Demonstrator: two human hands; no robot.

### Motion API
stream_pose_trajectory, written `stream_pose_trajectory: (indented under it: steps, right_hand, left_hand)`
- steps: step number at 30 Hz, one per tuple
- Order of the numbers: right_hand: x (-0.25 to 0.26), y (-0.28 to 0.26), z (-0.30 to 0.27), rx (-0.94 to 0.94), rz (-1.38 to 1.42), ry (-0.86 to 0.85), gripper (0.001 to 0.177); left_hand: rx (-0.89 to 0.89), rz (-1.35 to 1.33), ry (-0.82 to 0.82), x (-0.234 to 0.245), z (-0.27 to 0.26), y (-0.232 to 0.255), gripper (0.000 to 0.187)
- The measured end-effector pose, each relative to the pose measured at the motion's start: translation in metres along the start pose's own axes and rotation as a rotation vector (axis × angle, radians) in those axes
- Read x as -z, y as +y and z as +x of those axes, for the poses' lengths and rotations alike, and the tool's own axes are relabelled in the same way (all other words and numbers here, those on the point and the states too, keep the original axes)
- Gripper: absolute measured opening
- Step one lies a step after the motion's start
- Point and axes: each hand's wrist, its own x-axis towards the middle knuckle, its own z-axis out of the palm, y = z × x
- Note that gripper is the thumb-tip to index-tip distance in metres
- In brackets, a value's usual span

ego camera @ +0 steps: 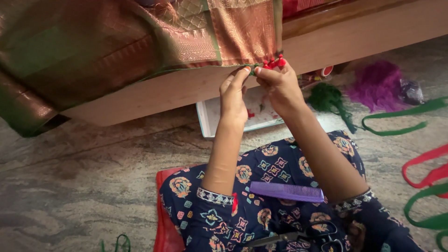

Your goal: Tying, combing, and trimming decorative tassels on the border of a saree.

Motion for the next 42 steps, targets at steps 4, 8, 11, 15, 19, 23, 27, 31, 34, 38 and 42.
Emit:
stream_pose_trajectory:
  steps: [4, 8, 11, 15, 19, 23, 27, 31, 34, 38, 42]
  right_hand:
    - [0.006, 0.009, 0.001, 0.048, -0.071, 0.038, 0.035]
    - [0.022, 0.019, 0.004, 0.026, -0.119, 0.056, 0.045]
    - [0.035, 0.016, 0.011, -0.018, -0.067, 0.074, 0.047]
    - [0.029, -0.009, 0.015, -0.059, 0.042, 0.079, 0.044]
    - [0.027, -0.028, 0.021, -0.065, 0.024, 0.021, 0.035]
    - [0.036, -0.036, 0.026, -0.008, -0.148, -0.080, 0.010]
    - [0.020, -0.058, 0.015, 0.030, -0.240, -0.091, 0.001]
    - [0.030, -0.063, 0.018, 0.050, -0.282, -0.088, 0.002]
    - [0.035, -0.065, 0.022, 0.059, -0.299, -0.092, 0.003]
    - [0.032, -0.069, 0.019, 0.057, -0.309, -0.076, 0.004]
    - [0.034, -0.071, 0.021, 0.060, -0.270, -0.087, 0.007]
  left_hand:
    - [-0.027, -0.043, 0.002, 0.003, 0.007, -0.011, 0.020]
    - [-0.085, -0.046, 0.017, 0.002, 0.011, -0.011, 0.018]
    - [-0.117, -0.039, 0.018, -0.006, 0.008, -0.003, 0.018]
    - [-0.189, -0.146, -0.142, -0.003, 0.008, -0.006, 0.021]
    - [-0.097, -0.306, -0.261, -0.003, -0.004, 0.010, 0.030]
    - [0.043, -0.456, -0.317, -0.005, -0.011, 0.031, 0.046]
    - [0.123, -0.464, -0.345, 0.000, -0.004, 0.034, 0.050]
    - [0.074, -0.401, -0.338, 0.005, 0.001, 0.028, 0.040]
    - [0.074, -0.457, -0.344, 0.007, 0.003, 0.025, 0.035]
    - [0.077, -0.440, -0.322, -0.002, -0.008, 0.032, 0.034]
    - [0.095, -0.115, -0.283, -0.024, -0.015, 0.028, 0.040]
